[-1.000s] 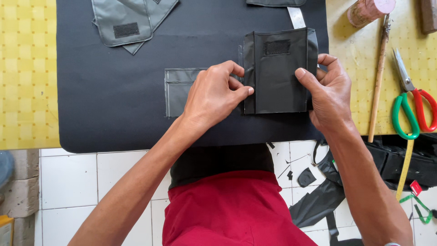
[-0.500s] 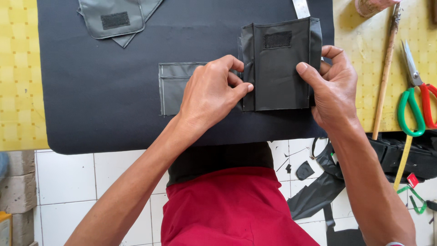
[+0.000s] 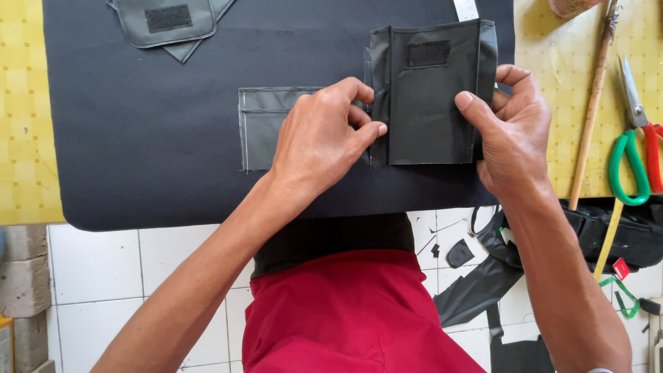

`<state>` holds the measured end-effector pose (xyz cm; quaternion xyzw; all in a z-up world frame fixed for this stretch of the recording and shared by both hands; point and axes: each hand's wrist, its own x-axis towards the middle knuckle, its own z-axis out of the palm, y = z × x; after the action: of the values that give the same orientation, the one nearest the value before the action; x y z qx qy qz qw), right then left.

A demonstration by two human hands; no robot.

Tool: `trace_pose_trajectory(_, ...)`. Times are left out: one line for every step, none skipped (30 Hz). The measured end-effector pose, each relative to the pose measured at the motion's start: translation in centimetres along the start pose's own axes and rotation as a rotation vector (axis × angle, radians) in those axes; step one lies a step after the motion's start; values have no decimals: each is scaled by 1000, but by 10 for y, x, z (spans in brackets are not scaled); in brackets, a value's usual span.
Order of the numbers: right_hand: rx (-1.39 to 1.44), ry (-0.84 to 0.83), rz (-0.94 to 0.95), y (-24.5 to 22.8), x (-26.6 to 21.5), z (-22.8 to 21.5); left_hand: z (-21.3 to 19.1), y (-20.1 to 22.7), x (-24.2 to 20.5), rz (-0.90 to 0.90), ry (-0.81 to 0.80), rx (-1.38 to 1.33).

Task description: The person applies adhesive to the edges of a black fabric pouch using a wooden stick. They then press the glued edges together to seal the pouch and smooth the seam with their fingers.

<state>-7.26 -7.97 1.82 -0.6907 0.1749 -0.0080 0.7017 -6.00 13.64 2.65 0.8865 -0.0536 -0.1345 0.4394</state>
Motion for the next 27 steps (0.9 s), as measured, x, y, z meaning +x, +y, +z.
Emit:
trace_pose_trajectory(0, 0, 2, 1, 1, 0, 1, 0, 0, -1, -1, 0)
trace_pose_trajectory(0, -2, -2, 2, 1, -1, 1, 0, -1, -4, 2, 7)
trace_pose_trajectory(0, -3, -6, 3, 2, -2, 2, 0, -1, -6, 6, 14)
trace_pose_trajectory(0, -3, -5, 3, 2, -1, 3, -1, -1, -7, 5, 14)
trace_pose_trajectory(3, 2, -4, 3, 2, -1, 4, -2, -2, 5, 14, 22)
trace_pose_trajectory(6, 7, -3, 3, 3, -1, 5, -3, -2, 18, 22, 30)
trace_pose_trajectory(6, 8, -3, 3, 3, -1, 5, -3, -2, 17, 21, 30)
trace_pose_trajectory(2, 4, -1, 2, 3, -1, 5, -2, -2, 20, 24, 31)
trace_pose_trajectory(-2, 1, 1, 2, 3, -1, 5, -2, -2, 22, 26, 32)
trace_pose_trajectory(-2, 1, 1, 2, 3, -1, 6, -3, -3, 22, 26, 32)
trace_pose_trajectory(-5, 3, -3, 2, 3, -1, 6, -3, -3, 30, 37, 33)
trace_pose_trajectory(-9, 5, -7, 3, 3, -1, 7, -4, -3, 39, 48, 33)
trace_pose_trajectory(-9, 6, -6, 3, 3, -2, 7, -3, -3, 38, 47, 33)
trace_pose_trajectory(-4, 0, -11, 4, 3, -2, 8, -3, -4, 40, 50, 34)
trace_pose_trajectory(1, -7, -15, 4, 3, -3, 8, -3, -4, 42, 53, 36)
trace_pose_trajectory(1, -6, -14, 4, 3, -3, 8, -4, -4, 42, 51, 36)
trace_pose_trajectory(-5, -8, -17, 4, 2, -2, 9, -4, -4, 43, 52, 41)
trace_pose_trajectory(-12, -9, -20, 4, 2, -2, 9, -5, -3, 44, 54, 47)
trace_pose_trajectory(-12, -9, -20, 3, 2, -2, 9, -5, -4, 44, 53, 47)
trace_pose_trajectory(-12, -13, -23, 3, 2, -2, 10, -5, -4, 47, 53, 48)
trace_pose_trajectory(-13, -17, -26, 3, 1, -2, 10, -5, -4, 50, 54, 50)
trace_pose_trajectory(-12, -17, -25, 3, 1, -2, 11, -6, -4, 50, 53, 50)
trace_pose_trajectory(-12, -16, -23, 3, 1, -2, 11, -7, -5, 66, 59, 49)
trace_pose_trajectory(-12, -15, -22, 3, 1, -2, 12, -7, -5, 83, 65, 49)
trace_pose_trajectory(-12, -15, -22, 4, 2, -2, 13, -8, -5, 83, 65, 48)
trace_pose_trajectory(-3, -13, -22, 4, 2, -3, 14, -8, -5, 88, 69, 51)
trace_pose_trajectory(7, -11, -22, 5, 3, -3, 15, -9, -5, 93, 74, 53)
